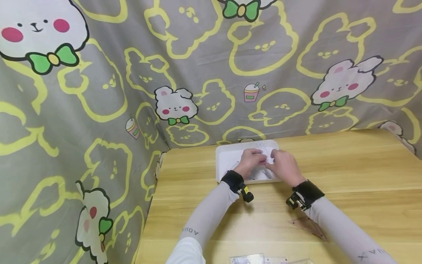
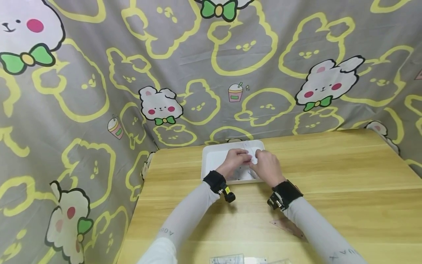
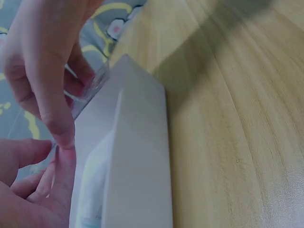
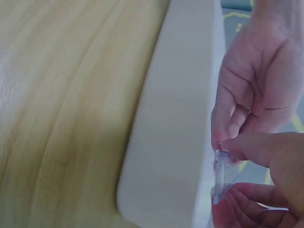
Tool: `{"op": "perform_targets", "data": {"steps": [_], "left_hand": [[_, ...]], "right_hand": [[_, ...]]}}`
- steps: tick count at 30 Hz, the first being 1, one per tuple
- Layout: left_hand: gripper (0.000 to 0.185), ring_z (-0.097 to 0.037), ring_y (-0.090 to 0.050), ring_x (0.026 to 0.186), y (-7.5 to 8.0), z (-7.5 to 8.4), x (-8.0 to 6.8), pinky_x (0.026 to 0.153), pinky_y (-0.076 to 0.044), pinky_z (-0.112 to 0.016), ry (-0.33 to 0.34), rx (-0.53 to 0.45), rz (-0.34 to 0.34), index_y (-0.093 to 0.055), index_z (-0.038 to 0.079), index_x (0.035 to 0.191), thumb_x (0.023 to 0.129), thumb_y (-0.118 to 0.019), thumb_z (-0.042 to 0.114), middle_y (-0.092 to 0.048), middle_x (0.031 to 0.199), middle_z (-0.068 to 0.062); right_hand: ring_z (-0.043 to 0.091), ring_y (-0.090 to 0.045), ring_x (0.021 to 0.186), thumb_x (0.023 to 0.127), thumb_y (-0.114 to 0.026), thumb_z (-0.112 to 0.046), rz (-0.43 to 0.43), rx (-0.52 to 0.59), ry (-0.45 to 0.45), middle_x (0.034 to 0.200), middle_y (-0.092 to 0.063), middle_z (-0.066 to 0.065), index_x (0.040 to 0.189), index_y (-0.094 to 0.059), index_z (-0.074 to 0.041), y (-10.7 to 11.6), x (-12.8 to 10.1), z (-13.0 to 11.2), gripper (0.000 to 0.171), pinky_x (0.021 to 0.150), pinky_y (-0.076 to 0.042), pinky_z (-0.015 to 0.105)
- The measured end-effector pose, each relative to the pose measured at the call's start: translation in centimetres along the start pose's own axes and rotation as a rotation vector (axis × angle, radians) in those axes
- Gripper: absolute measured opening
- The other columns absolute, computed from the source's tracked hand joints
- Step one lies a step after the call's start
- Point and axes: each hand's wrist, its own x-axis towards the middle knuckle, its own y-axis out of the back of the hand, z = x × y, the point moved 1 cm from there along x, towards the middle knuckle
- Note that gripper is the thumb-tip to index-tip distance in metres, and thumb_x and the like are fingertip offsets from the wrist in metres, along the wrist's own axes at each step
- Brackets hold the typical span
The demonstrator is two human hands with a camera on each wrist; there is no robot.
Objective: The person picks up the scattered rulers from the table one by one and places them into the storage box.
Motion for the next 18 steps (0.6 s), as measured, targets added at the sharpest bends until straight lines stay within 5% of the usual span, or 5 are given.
{"op": "perform_targets", "data": {"steps": [7,18], "left_hand": [[0.026,-0.023,-0.077,0.080,-1.1,-0.6,0.4,0.074,-0.063,-0.031,0.015,0.090,-0.029,-0.074,-0.006,0.114,0.088,-0.077,-0.002,-0.077,0.088,-0.011],[0.013,-0.019,-0.074,0.069,-2.4,-1.1,0.6,0.063,-0.061,-0.025,-0.018,0.218,0.007,-0.078,-0.007,0.097,0.085,-0.075,-0.011,-0.075,0.078,-0.010]], "right_hand": [[0.033,-0.057,0.056,0.084,-0.087,-0.027,-0.096,-0.117,-0.042,0.064,-0.055,0.012,0.085,-0.059,0.002,-0.6,0.2,0.6,0.040,0.047,-0.046,0.048],[0.039,-0.057,0.071,0.080,-0.078,-0.010,-0.115,-0.279,0.037,0.071,-0.059,0.018,0.075,-0.060,0.003,-1.6,-0.3,0.4,0.022,0.059,-0.054,0.052]]}}
